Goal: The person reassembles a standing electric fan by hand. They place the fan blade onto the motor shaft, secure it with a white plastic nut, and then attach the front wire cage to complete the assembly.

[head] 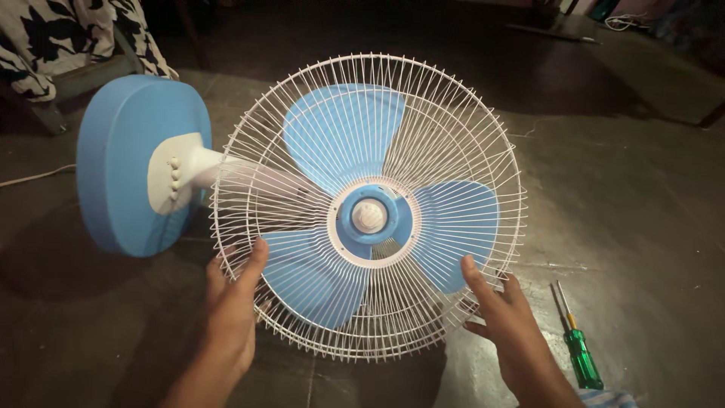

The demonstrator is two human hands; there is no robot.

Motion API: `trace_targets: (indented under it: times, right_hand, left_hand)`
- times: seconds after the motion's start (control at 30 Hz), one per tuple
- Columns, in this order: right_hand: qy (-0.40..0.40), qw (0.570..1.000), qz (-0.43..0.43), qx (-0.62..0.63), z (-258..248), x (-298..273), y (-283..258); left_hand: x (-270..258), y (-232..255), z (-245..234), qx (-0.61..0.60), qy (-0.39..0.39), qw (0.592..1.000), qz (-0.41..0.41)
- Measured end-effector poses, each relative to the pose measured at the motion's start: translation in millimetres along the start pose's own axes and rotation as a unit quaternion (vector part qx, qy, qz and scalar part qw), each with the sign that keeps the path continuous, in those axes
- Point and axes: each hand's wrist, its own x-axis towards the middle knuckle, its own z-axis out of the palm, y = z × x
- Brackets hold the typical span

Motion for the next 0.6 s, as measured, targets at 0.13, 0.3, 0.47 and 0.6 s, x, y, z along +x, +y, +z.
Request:
trace_targets:
  times: [0.13,0.3,0.47,0.6]
  right_hand:
    - [0.014,0.999,0.038,0.015,-7.0,18.5,-1.7]
    - [-0.013,1.0,0.007,0.017,-17.4,28.2,5.4]
    - [0.03,0.999,0.038,0.011,-20.6,25.6,-0.6]
    - [0.022,0.996,0.084,0.003,-17.1,18.9,-6.7]
  left_hand:
    - [-10.1,2.4,7.5,0.014,0.037,0.997,-0.073]
    - [-5.9,10.9,5.6,0.01,-0.003,1.0,-0.001]
    - [10.1,10.1,-4.1,-0.024,0.05,0.998,-0.015]
    - [15.6,9.6,-8.1,0.008,0.061,0.998,0.022]
